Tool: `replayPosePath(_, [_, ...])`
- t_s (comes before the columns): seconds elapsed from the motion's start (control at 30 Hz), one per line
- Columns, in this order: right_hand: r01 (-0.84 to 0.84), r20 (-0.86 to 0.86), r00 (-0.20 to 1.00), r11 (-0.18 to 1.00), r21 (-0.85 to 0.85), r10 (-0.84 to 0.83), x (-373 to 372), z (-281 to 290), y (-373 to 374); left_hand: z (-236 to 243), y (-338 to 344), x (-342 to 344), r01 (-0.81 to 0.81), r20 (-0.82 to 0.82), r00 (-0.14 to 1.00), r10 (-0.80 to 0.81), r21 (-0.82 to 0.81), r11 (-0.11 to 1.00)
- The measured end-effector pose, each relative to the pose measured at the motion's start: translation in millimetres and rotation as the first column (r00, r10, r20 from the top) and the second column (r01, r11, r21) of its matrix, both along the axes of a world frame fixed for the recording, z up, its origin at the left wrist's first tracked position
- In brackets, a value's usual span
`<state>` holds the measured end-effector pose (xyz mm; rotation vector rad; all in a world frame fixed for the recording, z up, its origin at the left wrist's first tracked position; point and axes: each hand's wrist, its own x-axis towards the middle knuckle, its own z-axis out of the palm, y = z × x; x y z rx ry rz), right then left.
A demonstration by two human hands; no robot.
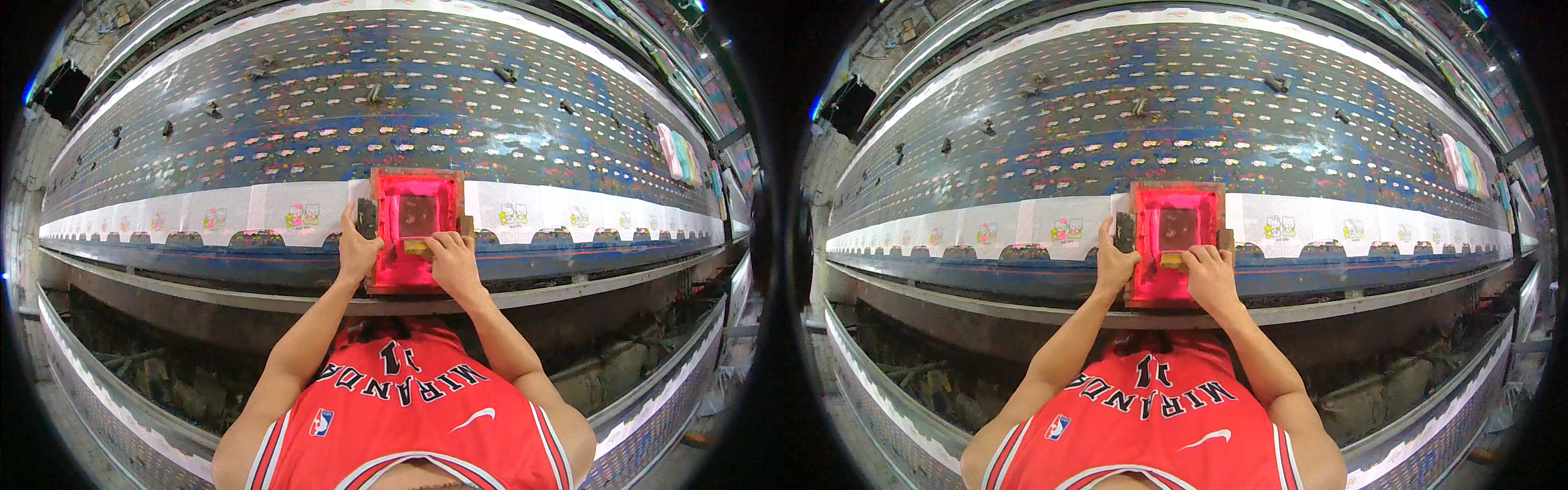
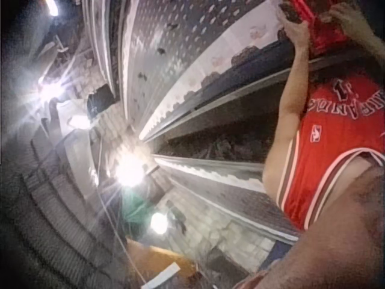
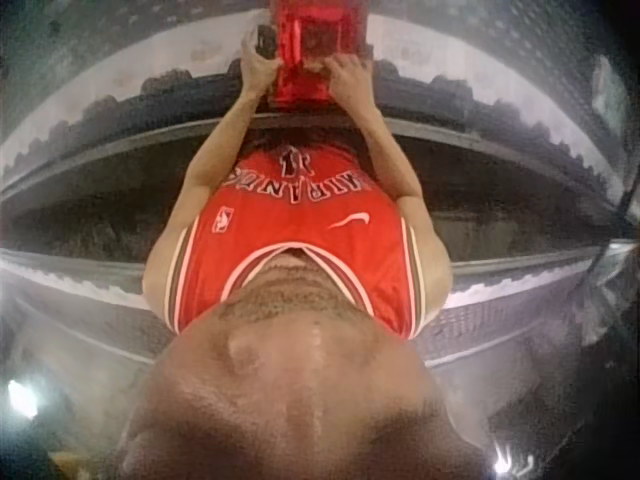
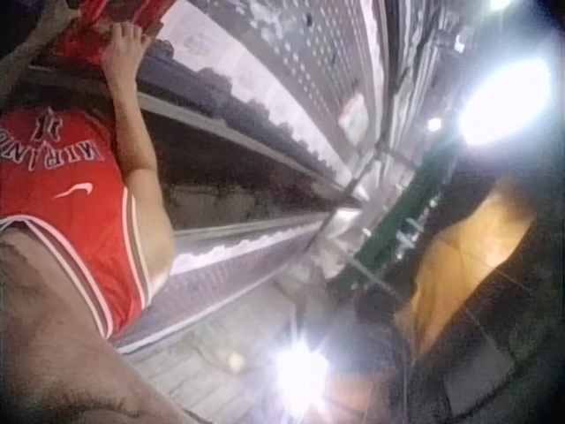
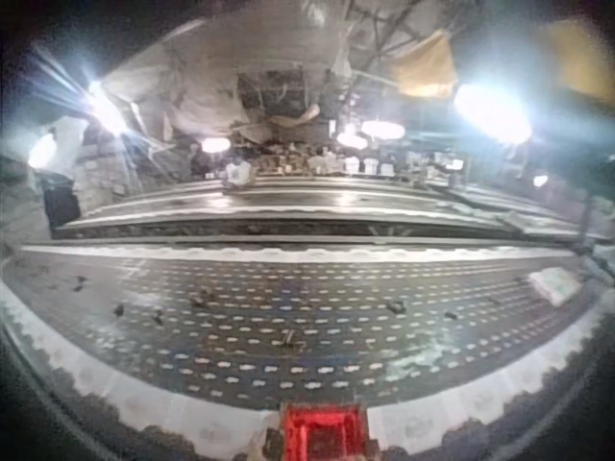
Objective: The person uses a red light box and a small wooden block to print a design onto a white t-shirt on a conveyor belt. The person repeatedly aligns the block, presses it onto the shirt, and lifts it to reveal the printed design. The conveyor moves the shirts along the line as the process continues.
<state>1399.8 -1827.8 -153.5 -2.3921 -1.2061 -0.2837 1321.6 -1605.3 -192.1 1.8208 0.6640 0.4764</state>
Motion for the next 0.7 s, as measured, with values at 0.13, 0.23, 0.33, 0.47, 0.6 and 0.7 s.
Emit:
replayPosePath(0.13, [-0.020, -0.066, 0.998, 0.999, 0.039, 0.023, 0, -6, -3, 1, 2, 1, 0.032, -0.064, 0.998, -0.029, 0.040, 0.999])
replayPosePath(0.23, [-0.015, -0.094, 0.995, 0.999, 0.045, 0.019, -1, -6, -4, 5, 4, 3, 0.060, -0.095, 0.994, -0.059, 0.007, 0.998])
replayPosePath(0.33, [-0.010, -0.080, 0.997, 0.999, 0.046, 0.014, -2, -6, -6, 9, 3, 4, 0.048, -0.118, 0.992, -0.051, -0.032, 0.998])
replayPosePath(0.47, [-0.024, -0.048, 0.999, 0.999, 0.033, 0.026, 2, -1, -3, 12, 5, 5, 0.040, -0.096, 0.994, -0.055, -0.153, 0.987])
replayPosePath(0.6, [-0.028, -0.036, 0.999, 0.999, 0.025, 0.029, 3, 3, -3, 7, 6, 4, 0.040, -0.042, 0.998, -0.051, -0.228, 0.973])
replayPosePath(0.7, [-0.049, -0.065, 0.997, 0.998, 0.047, 0.052, -5, 10, -12, 5, 7, 4, 0.024, -0.056, 0.998, -0.039, -0.254, 0.967])
